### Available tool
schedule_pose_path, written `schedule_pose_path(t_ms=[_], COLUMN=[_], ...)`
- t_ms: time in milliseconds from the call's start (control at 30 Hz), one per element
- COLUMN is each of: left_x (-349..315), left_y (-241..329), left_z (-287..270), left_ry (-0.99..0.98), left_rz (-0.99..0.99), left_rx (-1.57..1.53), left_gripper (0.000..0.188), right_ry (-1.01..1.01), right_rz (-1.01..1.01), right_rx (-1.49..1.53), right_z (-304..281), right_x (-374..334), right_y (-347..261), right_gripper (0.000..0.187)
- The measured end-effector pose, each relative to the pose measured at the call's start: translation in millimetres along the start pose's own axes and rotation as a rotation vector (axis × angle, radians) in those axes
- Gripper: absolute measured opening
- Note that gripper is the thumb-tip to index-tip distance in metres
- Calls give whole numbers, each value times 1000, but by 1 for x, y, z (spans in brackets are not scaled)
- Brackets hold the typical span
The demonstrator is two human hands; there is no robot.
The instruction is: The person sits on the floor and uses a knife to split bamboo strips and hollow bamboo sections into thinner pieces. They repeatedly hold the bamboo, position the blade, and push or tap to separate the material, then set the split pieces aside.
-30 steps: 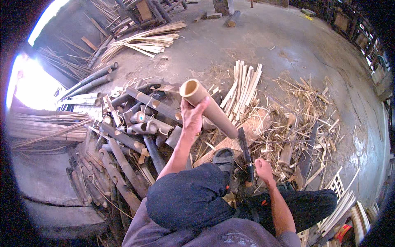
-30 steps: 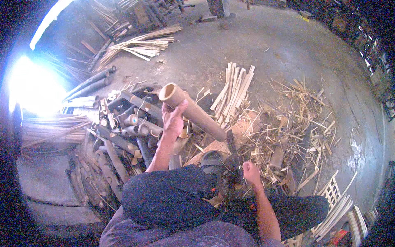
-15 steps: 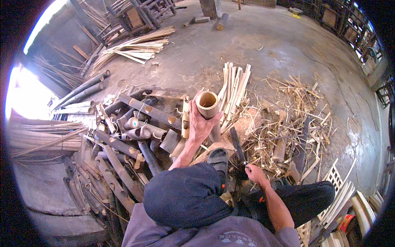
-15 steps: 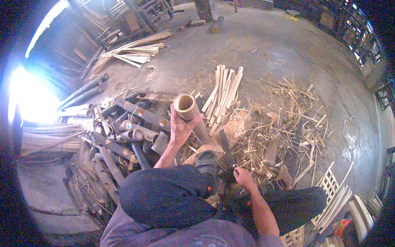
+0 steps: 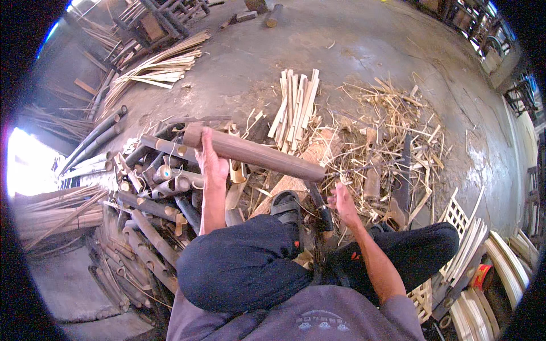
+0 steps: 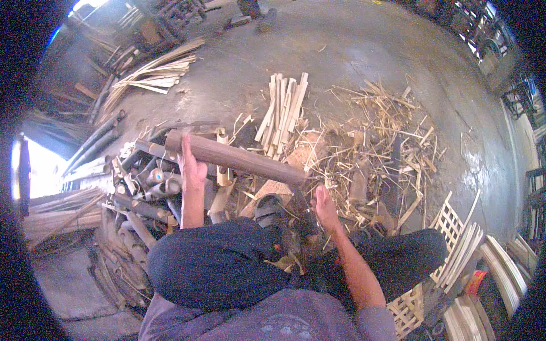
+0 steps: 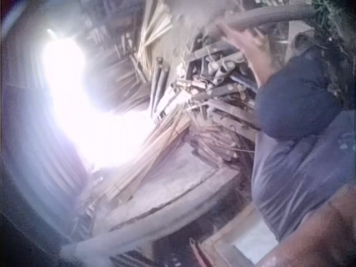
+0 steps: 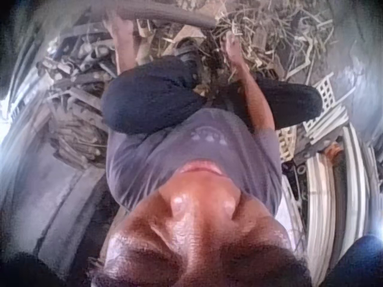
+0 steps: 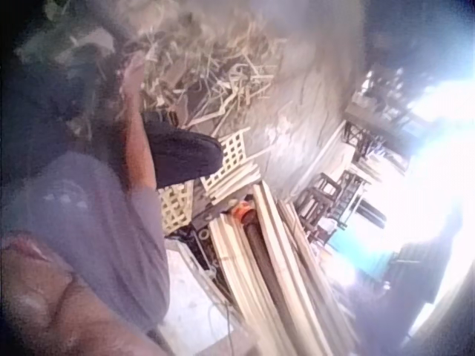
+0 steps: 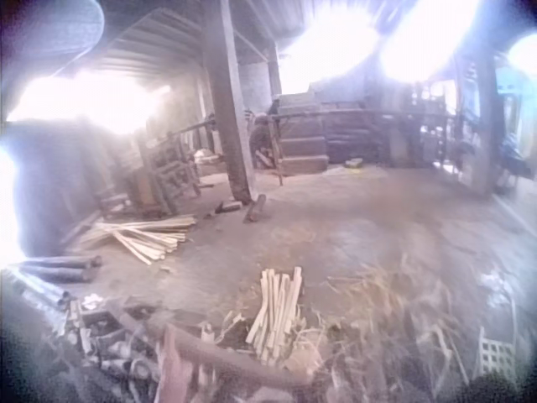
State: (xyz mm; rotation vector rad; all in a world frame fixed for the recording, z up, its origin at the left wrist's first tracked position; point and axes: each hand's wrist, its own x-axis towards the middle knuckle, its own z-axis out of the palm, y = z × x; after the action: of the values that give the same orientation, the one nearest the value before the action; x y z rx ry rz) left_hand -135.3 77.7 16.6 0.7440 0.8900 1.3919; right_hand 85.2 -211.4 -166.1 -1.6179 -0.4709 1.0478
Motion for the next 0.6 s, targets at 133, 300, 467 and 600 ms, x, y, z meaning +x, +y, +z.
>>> schedule_pose_path(t_ms=[133,300,467,600], left_x=[-1,-3,-37,-33], left_y=[-19,-51,-39,-44], left_z=[-35,-59,-41,-56], left_ry=[-28,-4,-130,-225], left_rz=[-251,-380,-403,-415], left_rx=[-146,-120,-220,-166], left_gripper=[75,66,62,61], right_ry=[-20,-25,30,73], right_rz=[68,36,-5,86], right_rx=[454,292,240,175], right_z=[6,5,-7,-11], right_x=[-8,-18,-4,7], right_y=[-43,-50,-21,2], right_gripper=[55,50,45,49])
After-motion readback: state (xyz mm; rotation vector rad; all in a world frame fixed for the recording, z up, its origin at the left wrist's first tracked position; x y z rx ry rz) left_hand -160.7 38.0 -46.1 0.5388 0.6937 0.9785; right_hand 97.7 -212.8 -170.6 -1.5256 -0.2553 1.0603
